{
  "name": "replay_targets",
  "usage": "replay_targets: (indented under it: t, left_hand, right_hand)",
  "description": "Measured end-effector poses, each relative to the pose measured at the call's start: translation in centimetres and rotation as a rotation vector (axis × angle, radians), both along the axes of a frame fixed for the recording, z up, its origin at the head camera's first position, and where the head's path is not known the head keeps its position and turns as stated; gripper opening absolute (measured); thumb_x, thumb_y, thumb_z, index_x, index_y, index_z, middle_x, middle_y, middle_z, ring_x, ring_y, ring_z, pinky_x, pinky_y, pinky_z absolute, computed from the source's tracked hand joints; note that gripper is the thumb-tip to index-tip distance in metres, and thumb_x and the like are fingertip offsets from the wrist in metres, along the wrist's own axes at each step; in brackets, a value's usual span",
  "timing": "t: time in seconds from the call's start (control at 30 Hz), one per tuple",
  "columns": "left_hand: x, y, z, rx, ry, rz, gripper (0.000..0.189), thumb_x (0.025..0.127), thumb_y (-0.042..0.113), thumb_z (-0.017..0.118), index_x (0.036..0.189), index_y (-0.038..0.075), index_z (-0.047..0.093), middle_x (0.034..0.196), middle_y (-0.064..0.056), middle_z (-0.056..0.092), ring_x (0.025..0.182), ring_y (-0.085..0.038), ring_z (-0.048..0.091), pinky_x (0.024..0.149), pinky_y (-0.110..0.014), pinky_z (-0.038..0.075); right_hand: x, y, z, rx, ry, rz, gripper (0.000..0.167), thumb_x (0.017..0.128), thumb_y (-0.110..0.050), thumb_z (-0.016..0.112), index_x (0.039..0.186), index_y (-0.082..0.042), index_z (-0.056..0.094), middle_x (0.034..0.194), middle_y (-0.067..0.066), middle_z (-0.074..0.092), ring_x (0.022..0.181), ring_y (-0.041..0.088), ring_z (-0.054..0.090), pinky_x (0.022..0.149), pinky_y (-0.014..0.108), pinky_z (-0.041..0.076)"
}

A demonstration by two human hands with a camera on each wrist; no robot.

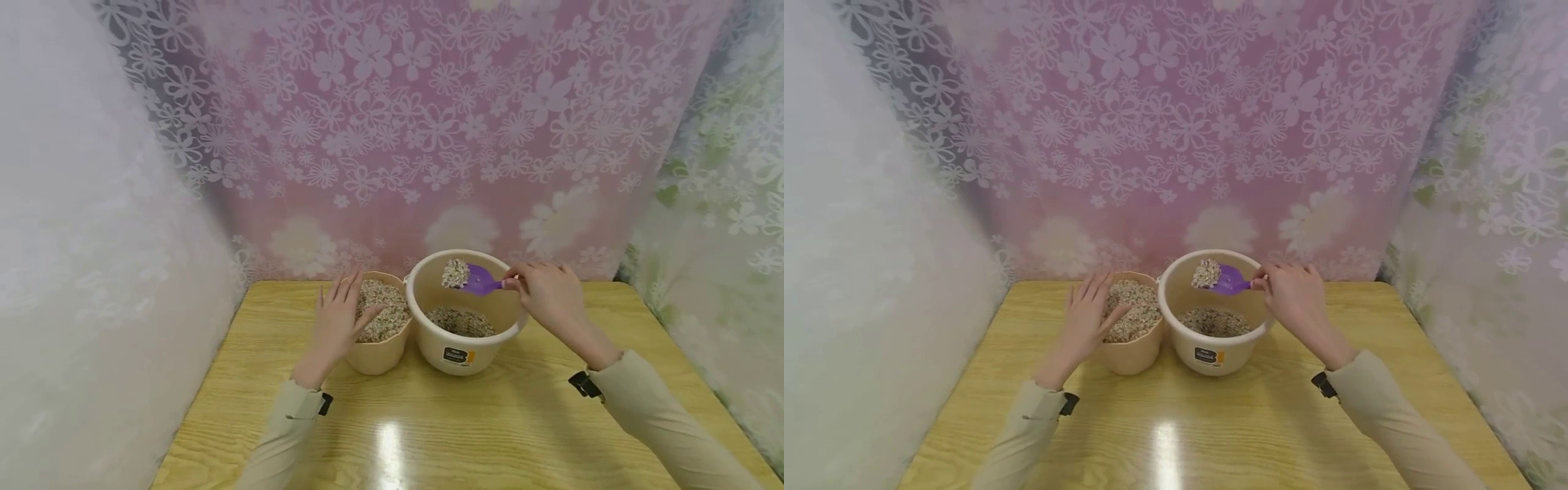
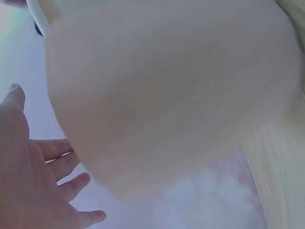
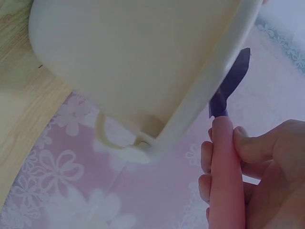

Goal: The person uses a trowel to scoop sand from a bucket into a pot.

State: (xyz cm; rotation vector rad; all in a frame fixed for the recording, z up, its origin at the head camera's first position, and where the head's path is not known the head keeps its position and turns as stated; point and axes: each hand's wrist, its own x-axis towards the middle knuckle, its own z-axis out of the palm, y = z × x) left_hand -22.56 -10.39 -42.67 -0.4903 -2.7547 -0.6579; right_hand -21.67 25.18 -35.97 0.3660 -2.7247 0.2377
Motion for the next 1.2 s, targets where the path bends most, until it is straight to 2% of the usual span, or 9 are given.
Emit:
replay_targets:
  t: [0.13,0.27,0.5,0.6,0.67,0.8,0.9,1.03,1.2]
  left_hand:
    - [0.7,-2.8,-0.7,-0.001,-0.057,0.035,0.084,0.101,0.058,0.051,0.163,0.01,0.021,0.167,-0.013,0.023,0.156,-0.033,0.01,0.121,-0.067,0.002]
    - [1.4,-4.4,-1.5,0.013,-0.095,0.041,0.085,0.1,0.058,0.052,0.162,0.008,0.022,0.167,-0.013,0.022,0.156,-0.033,0.008,0.121,-0.067,0.0]
    - [2.0,-5.2,-2.4,-0.007,-0.126,0.048,0.086,0.101,0.06,0.049,0.162,0.006,0.021,0.168,-0.013,0.019,0.156,-0.033,0.005,0.122,-0.064,-0.003]
    - [2.1,-5.4,-2.6,0.003,-0.118,0.047,0.087,0.101,0.06,0.05,0.162,0.007,0.019,0.168,-0.012,0.018,0.156,-0.032,0.006,0.122,-0.064,-0.003]
    - [2.2,-5.4,-2.7,0.006,-0.108,0.047,0.087,0.101,0.06,0.05,0.163,0.008,0.018,0.168,-0.012,0.018,0.157,-0.031,0.006,0.122,-0.064,-0.003]
    - [2.1,-5.5,-2.8,0.011,-0.102,0.045,0.087,0.101,0.059,0.051,0.163,0.008,0.018,0.168,-0.012,0.018,0.157,-0.032,0.006,0.122,-0.065,-0.001]
    - [2.1,-5.5,-2.8,0.018,-0.109,0.043,0.086,0.101,0.058,0.051,0.162,0.007,0.019,0.168,-0.013,0.018,0.157,-0.032,0.006,0.122,-0.065,-0.002]
    - [2.1,-5.5,-2.9,0.02,-0.108,0.045,0.086,0.101,0.058,0.052,0.162,0.007,0.019,0.168,-0.012,0.018,0.156,-0.031,0.007,0.122,-0.064,-0.002]
    - [2.0,-5.6,-2.9,0.029,-0.095,0.044,0.087,0.101,0.058,0.052,0.163,0.008,0.018,0.168,-0.012,0.019,0.157,-0.031,0.007,0.122,-0.064,-0.002]
  right_hand:
    - [-0.2,-0.6,0.6,0.003,-0.017,0.012,0.012,0.099,-0.023,0.067,0.1,-0.013,0.075,0.077,0.004,0.071,0.068,0.023,0.059,0.067,0.04,0.036]
    - [-0.5,-1.9,1.6,0.005,-0.056,0.03,0.016,0.101,-0.023,0.063,0.104,-0.013,0.075,0.086,0.005,0.074,0.074,0.025,0.062,0.072,0.043,0.039]
    - [-1.3,-5.5,2.8,0.019,-0.088,0.083,0.015,0.099,-0.026,0.066,0.104,-0.014,0.075,0.093,0.005,0.076,0.088,0.031,0.065,0.078,0.045,0.041]
    - [-1.7,-7.3,3.1,0.062,-0.093,0.116,0.016,0.098,-0.027,0.069,0.103,-0.014,0.075,0.096,0.003,0.076,0.09,0.03,0.067,0.087,0.049,0.044]
    - [-1.9,-8.5,3.2,0.099,-0.091,0.133,0.016,0.097,-0.029,0.07,0.102,-0.015,0.076,0.096,0.002,0.076,0.09,0.028,0.067,0.088,0.049,0.044]
    - [-2.3,-10.6,3.1,0.206,-0.032,0.162,0.016,0.095,-0.032,0.072,0.098,-0.017,0.076,0.092,0.001,0.074,0.086,0.024,0.063,0.082,0.042,0.044]
    - [-2.6,-11.9,2.8,0.295,0.035,0.175,0.016,0.094,-0.034,0.072,0.094,-0.018,0.074,0.084,-0.001,0.069,0.075,0.019,0.056,0.074,0.034,0.039]
    - [-2.6,-13.4,2.7,0.384,0.129,0.202,0.017,0.092,-0.032,0.073,0.088,-0.016,0.071,0.077,0.0,0.061,0.069,0.018,0.045,0.07,0.031,0.032]
    - [-2.7,-14.5,3.0,0.507,0.284,0.213,0.022,0.094,-0.012,0.071,0.076,-0.011,0.058,0.074,0.005,0.054,0.073,0.022,0.046,0.073,0.033,0.037]
